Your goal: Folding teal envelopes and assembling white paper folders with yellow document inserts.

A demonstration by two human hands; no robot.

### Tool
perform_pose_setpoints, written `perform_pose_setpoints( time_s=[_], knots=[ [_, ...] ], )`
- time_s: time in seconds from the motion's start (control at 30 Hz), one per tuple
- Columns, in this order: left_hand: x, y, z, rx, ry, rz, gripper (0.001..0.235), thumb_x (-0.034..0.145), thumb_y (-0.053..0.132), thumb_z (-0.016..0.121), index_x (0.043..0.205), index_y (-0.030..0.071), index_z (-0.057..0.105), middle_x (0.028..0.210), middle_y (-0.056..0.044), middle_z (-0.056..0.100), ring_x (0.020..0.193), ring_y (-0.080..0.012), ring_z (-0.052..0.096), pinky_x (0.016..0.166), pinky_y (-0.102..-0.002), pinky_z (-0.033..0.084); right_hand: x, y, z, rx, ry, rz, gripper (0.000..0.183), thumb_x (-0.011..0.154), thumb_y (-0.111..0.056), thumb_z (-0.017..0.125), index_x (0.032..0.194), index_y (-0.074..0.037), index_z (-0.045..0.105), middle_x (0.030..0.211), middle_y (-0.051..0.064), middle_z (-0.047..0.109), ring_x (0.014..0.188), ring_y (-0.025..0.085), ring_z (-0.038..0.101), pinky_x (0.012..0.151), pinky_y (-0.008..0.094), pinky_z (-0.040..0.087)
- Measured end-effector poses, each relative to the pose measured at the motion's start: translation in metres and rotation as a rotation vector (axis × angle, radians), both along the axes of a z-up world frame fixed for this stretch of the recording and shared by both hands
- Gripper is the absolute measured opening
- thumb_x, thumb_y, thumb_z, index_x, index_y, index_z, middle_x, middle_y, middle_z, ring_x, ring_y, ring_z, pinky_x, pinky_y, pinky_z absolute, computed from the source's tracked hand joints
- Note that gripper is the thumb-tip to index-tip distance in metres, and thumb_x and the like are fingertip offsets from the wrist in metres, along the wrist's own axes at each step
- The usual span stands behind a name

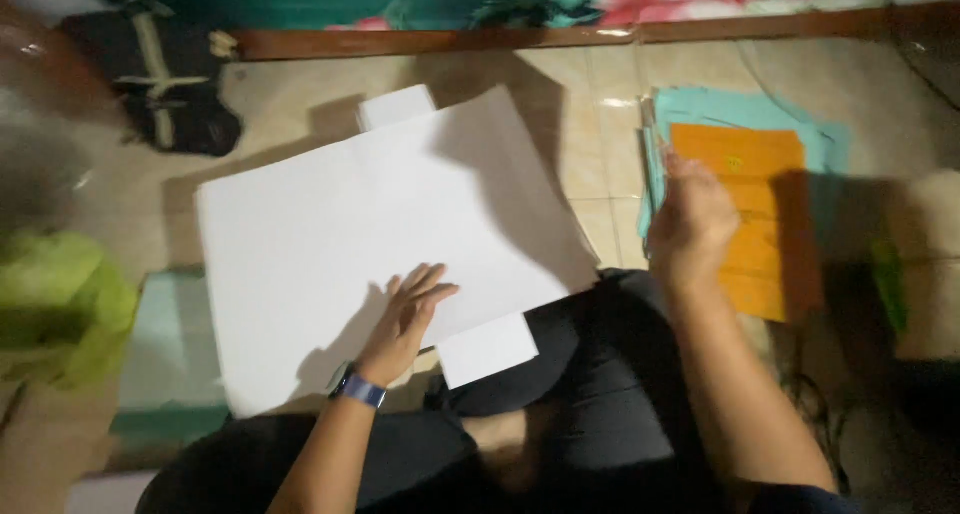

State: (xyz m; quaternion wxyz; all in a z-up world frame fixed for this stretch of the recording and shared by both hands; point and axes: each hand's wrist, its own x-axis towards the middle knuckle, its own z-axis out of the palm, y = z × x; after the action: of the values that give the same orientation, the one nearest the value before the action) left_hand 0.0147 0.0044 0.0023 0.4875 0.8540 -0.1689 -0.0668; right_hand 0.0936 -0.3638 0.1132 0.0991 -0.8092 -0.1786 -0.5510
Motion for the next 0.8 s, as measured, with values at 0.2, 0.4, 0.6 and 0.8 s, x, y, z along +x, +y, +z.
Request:
perform_pose_setpoints(
  time_s=[0.2,0.4,0.6,0.8],
  knots=[
    [0.015,0.019,-0.017,-0.975,0.596,0.441,0.088,0.103,0.064,0.035,0.164,0.002,0.017,0.161,-0.033,0.027,0.149,-0.0461,0.025,0.125,-0.050,0.018,-0.066,0.170,0.009,-0.342,0.338,0.296,0.025,0.094,-0.003,0.056,0.112,-0.006,0.073,0.098,0.014,0.078,0.094,0.030,0.076,0.082,0.036,0.060],
    [0.002,0.012,0.031,-0.470,0.405,0.539,0.073,0.097,0.023,0.062,0.160,0.009,0.029,0.152,-0.029,0.044,0.133,-0.0341,0.055,0.111,-0.045,0.047,-0.077,0.153,-0.034,-0.166,1.028,0.262,0.046,0.093,-0.041,0.069,0.114,-0.001,0.075,0.106,0.026,0.074,0.108,0.046,0.069,0.095,0.052,0.055],
    [0.012,0.020,0.001,-0.495,0.388,0.521,0.066,0.100,0.021,0.057,0.159,0.015,0.030,0.140,-0.024,0.059,0.123,-0.0315,0.064,0.096,-0.045,0.057,-0.025,0.075,-0.085,0.162,1.313,-0.195,0.056,0.103,-0.062,0.056,0.135,-0.017,0.068,0.114,0.009,0.072,0.108,0.033,0.070,0.088,0.047,0.055],
    [-0.005,0.013,0.056,-0.375,0.287,0.505,0.069,0.100,0.012,0.052,0.159,0.000,0.020,0.154,-0.038,0.036,0.134,-0.0447,0.052,0.102,-0.045,0.054,-0.026,0.079,-0.089,0.181,1.152,-0.010,0.050,0.095,-0.022,0.067,0.139,0.000,0.065,0.118,0.025,0.061,0.109,0.048,0.066,0.087,0.053,0.057]
  ],
)
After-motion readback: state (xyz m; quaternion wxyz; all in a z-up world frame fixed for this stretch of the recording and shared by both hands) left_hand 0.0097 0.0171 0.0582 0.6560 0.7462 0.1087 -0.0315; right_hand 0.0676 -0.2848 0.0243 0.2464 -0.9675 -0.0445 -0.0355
